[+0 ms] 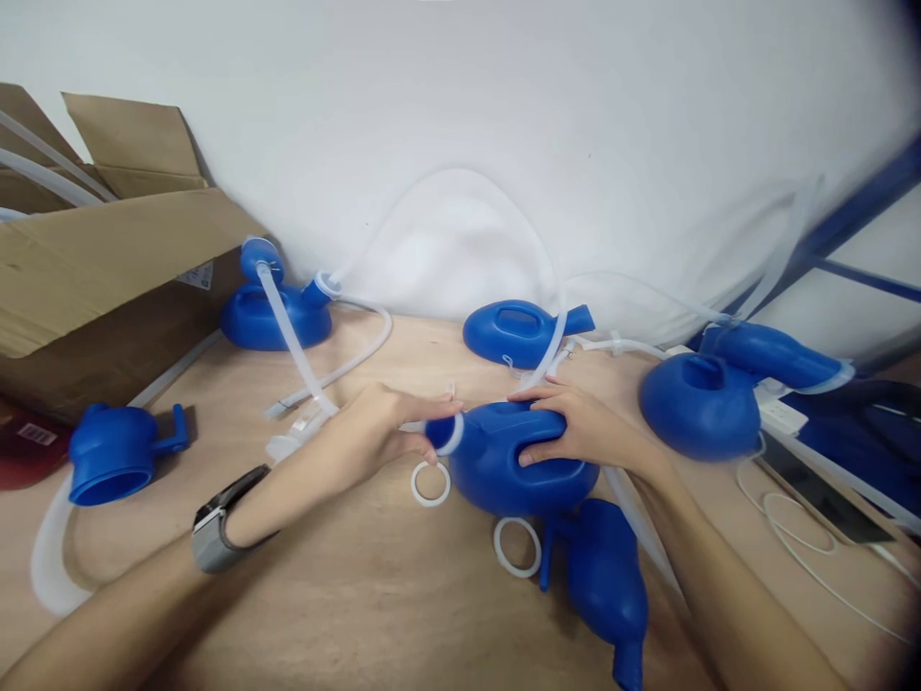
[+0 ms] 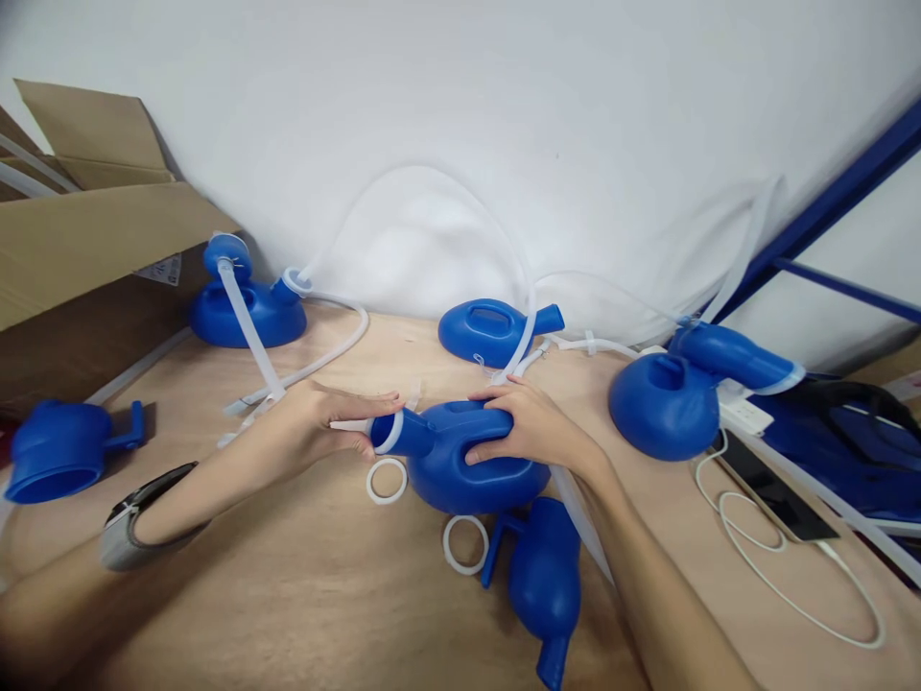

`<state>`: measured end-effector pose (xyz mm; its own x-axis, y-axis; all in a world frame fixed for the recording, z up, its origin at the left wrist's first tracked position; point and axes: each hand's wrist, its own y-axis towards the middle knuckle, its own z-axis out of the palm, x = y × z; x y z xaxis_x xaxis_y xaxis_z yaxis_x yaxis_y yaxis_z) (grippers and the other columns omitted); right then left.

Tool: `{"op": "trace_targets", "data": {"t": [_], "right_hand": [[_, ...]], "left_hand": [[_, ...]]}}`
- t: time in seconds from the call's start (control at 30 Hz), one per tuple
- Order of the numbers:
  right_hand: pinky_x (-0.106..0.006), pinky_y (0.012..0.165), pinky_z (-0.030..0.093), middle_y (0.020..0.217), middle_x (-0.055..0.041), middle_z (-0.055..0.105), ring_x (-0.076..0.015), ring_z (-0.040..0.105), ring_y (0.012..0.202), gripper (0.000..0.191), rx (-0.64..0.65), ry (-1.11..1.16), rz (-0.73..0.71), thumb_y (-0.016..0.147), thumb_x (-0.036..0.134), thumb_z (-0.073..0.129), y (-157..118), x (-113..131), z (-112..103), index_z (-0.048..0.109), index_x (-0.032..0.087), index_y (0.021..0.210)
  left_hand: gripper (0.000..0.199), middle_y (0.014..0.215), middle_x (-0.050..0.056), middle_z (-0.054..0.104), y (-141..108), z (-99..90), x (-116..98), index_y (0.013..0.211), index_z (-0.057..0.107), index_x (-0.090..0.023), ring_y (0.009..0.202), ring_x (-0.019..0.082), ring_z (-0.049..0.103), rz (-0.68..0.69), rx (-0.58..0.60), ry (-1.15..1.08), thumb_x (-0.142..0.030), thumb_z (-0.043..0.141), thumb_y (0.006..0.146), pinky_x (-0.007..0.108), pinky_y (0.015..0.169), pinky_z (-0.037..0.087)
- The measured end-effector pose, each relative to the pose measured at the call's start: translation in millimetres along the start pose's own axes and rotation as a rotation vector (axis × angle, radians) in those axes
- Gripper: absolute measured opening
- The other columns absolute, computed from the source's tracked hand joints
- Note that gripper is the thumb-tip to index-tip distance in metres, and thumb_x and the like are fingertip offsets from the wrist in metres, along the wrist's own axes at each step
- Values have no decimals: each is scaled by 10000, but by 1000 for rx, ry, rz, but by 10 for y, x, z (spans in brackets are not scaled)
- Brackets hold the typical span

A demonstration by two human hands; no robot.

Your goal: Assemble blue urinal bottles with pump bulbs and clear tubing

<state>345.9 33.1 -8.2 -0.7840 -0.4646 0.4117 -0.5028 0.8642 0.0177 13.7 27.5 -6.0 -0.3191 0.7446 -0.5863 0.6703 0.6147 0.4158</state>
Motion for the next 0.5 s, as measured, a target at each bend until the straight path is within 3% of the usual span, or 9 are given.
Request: {"op": "trace_targets", "data": {"t": [0.2, 0.33, 0.4, 0.5], "right_hand": [[-597, 1239, 400, 1355, -44, 766, -412, 686, 1276, 456, 4, -13, 24, 667, 687, 885, 9, 9, -1, 843, 281, 872], [-564, 1183, 462, 1372, -51, 757, -400, 688, 1271, 420, 18, 11, 51, 673, 653, 885, 0, 26, -16, 844, 283, 868], [-555, 1185, 462, 1378, -54, 753, -398, 682, 1282, 412, 26, 21, 60, 681, 647, 880, -5, 36, -23, 841, 279, 861], [-565, 1206, 438, 1380, -67, 752, -399, 682, 1284, 420, 26, 20, 62, 686, 645, 878, -11, 42, -22, 839, 270, 870]], "left_hand": [[498, 1283, 60, 790, -13, 9, 36, 1393, 718, -276, 1166, 301, 772, -101, 5, -49, -344, 825, 911, 457, 1084, 594], [693, 1411, 97, 725, 73, -47, -41, 1367, 732, -246, 1285, 346, 708, -219, 60, -151, -533, 916, 763, 499, 1120, 566], [686, 1395, 121, 734, 156, 0, -90, 1365, 724, -207, 1279, 346, 712, -278, 24, -228, -656, 794, 850, 497, 1095, 586], [648, 1395, 119, 737, 294, 215, -117, 1394, 686, -211, 1278, 280, 718, -187, -41, -160, -629, 281, 1110, 461, 1100, 586]]}}
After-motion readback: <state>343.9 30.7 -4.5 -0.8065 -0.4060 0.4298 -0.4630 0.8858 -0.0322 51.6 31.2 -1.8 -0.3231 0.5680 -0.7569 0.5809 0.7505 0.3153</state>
